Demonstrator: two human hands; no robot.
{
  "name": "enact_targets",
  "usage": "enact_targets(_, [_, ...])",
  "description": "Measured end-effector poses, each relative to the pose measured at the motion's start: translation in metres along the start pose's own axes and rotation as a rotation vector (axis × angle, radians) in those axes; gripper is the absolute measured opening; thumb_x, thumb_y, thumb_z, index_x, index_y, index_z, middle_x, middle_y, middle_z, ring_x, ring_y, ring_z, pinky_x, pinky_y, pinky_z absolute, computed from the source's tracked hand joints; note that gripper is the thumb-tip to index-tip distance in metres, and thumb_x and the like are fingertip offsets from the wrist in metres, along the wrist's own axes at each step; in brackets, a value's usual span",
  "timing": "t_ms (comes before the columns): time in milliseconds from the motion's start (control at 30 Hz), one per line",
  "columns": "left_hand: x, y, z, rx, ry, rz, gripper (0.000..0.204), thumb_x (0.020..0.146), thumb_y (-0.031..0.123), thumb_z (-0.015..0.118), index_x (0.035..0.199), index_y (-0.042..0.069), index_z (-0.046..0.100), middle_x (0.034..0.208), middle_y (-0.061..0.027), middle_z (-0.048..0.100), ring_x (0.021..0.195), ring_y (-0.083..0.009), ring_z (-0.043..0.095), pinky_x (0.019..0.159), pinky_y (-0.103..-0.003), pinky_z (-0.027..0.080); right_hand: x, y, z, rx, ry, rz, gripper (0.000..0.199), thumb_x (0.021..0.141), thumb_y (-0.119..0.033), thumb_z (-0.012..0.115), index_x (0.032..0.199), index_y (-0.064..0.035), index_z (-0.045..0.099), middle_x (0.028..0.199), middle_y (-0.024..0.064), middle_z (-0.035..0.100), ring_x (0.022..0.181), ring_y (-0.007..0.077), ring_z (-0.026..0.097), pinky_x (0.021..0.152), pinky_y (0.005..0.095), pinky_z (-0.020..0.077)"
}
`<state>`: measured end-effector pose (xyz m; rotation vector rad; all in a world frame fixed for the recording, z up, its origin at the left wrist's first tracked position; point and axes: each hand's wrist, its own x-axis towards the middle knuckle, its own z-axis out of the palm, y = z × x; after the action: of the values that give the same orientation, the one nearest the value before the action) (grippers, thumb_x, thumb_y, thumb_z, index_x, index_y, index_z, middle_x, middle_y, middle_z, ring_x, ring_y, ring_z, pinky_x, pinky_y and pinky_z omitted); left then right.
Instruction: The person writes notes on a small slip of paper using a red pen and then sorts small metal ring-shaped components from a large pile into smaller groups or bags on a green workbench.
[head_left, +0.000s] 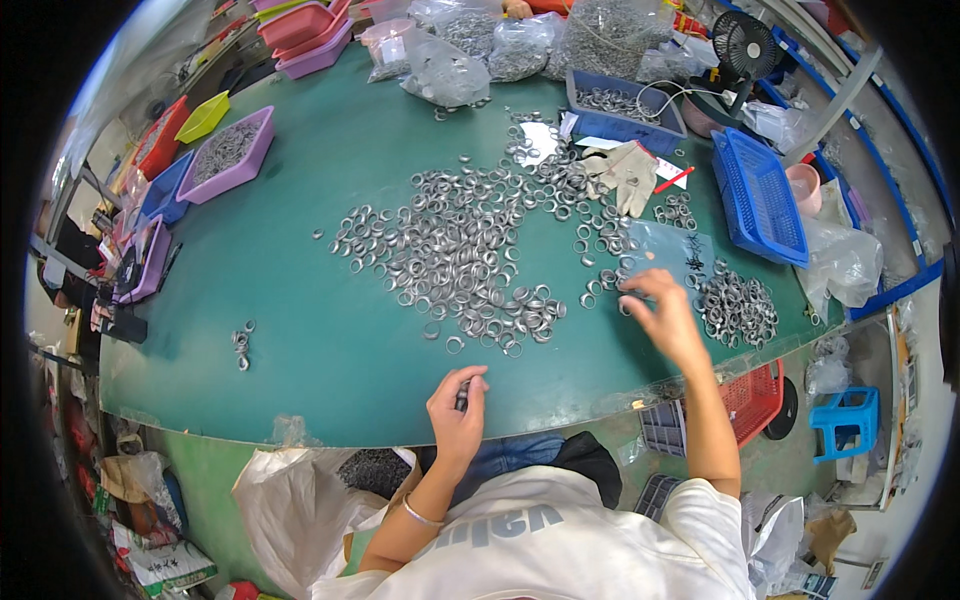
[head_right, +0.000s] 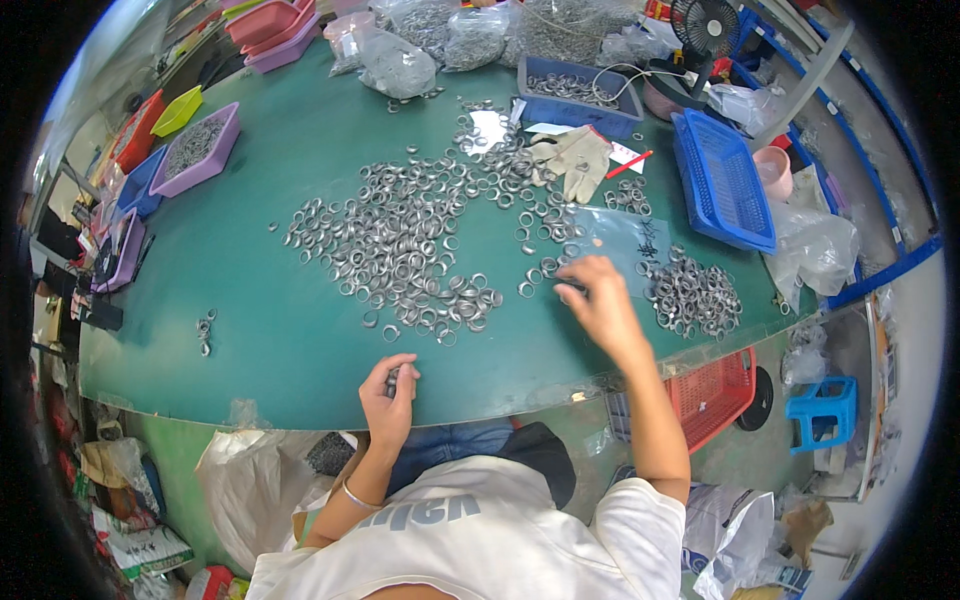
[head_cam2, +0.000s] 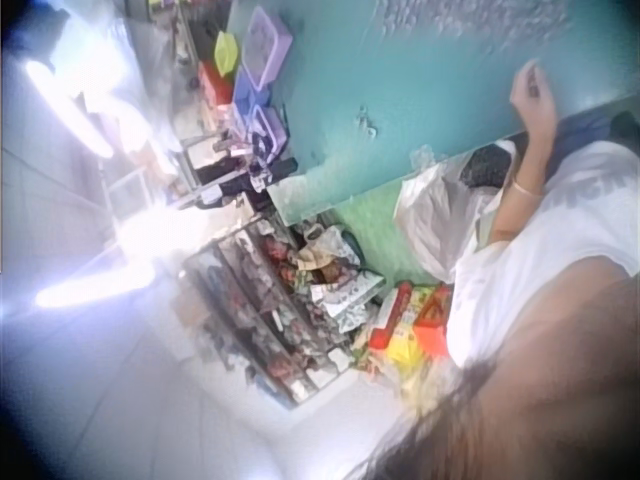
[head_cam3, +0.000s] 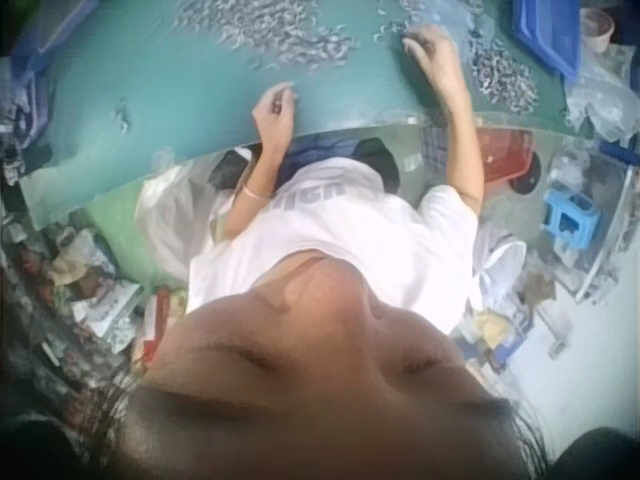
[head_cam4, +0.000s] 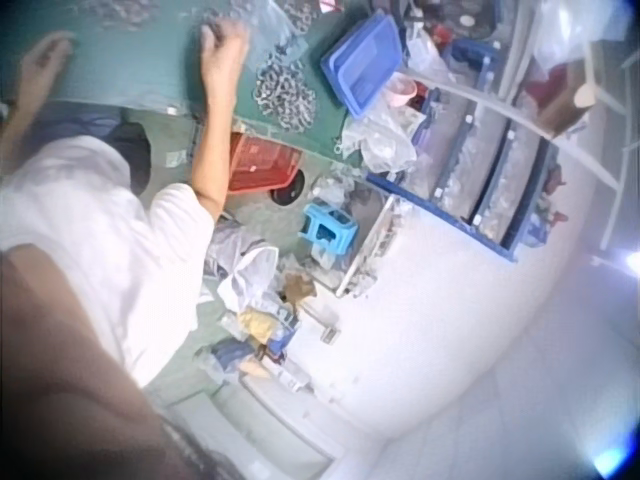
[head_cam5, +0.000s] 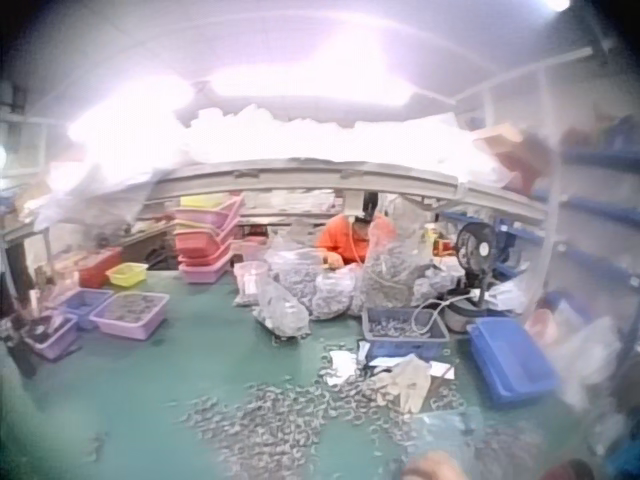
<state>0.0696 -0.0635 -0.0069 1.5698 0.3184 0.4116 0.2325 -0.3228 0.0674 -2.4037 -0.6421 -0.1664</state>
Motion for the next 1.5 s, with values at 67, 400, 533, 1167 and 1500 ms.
enact_targets(67, [0.0, 0.002, 0.001, -0.003, 0.001, -0.009, 0.013, 0.089, -0.002, 0.058, 0.099, 0.0, 0.067, 0.076, -0.0028, 0.06, 0.063, -0.005, 0.05, 0.057, -0.02, 0.04, 0.0, -0.016, 0.027, -0.115, 0.02, -0.084, 0.021, 0.077, -0.011, 0.073, 0.092, -0.0001, 0.065, 0.096, 0.0128, 0.06, 0.095, 0.0321, 0.055, 0.083, 0.0412, 0.0436])
enact_targets(400, [-0.006, 0.014, 0.001, -0.377, -0.111, -0.185, 0.025, 0.09, 0.001, 0.06, 0.115, 0.002, 0.06, 0.083, -0.0011, 0.06, 0.06, -0.0029, 0.045, 0.051, -0.018, 0.035, -0.03, -0.046, 0.051, 1.095, -0.333, 0.418, 0.02, 0.094, -0.018, 0.06, 0.099, 0.0016, 0.063, 0.104, 0.0035, 0.06, 0.091, 0.0112, 0.054, 0.078, 0.0244, 0.0417])
enact_targets(533, [-0.013, 0.043, 0.018, -0.53, -0.293, -0.324, 0.034, 0.091, 0.003, 0.061, 0.123, 0.0, 0.053, 0.087, -0.0028, 0.058, 0.057, -0.0031, 0.042, 0.046, -0.017, 0.03, -0.059, -0.069, 0.063, 1.647, -0.578, 0.517, 0.024, 0.095, -0.022, 0.058, 0.106, -0.0006, 0.062, 0.103, 0.0032, 0.061, 0.093, 0.0112, 0.054, 0.079, 0.0255, 0.0417])
enact_targets(1167, [-0.013, 0.034, 0.007, -0.815, -0.3, -0.658, 0.025, 0.091, 0.004, 0.055, 0.115, 0.001, 0.058, 0.091, -0.011, 0.06, 0.062, -0.0095, 0.045, 0.042, -0.017, 0.031, -0.011, -0.041, 0.07, 0.197, -0.017, 0.173, 0.018, 0.08, -0.003, 0.069, 0.098, -0.0009, 0.063, 0.081, 0.0093, 0.063, 0.069, 0.0201, 0.059, 0.064, 0.03, 0.0454])
enact_targets(1500, [-0.014, 0.047, 0.018, -0.629, -0.255, -0.507, 0.028, 0.094, 0.009, 0.057, 0.121, 0.001, 0.054, 0.086, -0.0011, 0.051, 0.063, -0.0051, 0.041, 0.046, -0.018, 0.03, -0.061, -0.074, 0.085, 1.529, -0.396, 0.503, 0.016, 0.093, -0.01, 0.062, 0.102, 0.002, 0.064, 0.092, 0.0074, 0.067, 0.079, 0.0113, 0.06, 0.072, 0.0231, 0.0477])
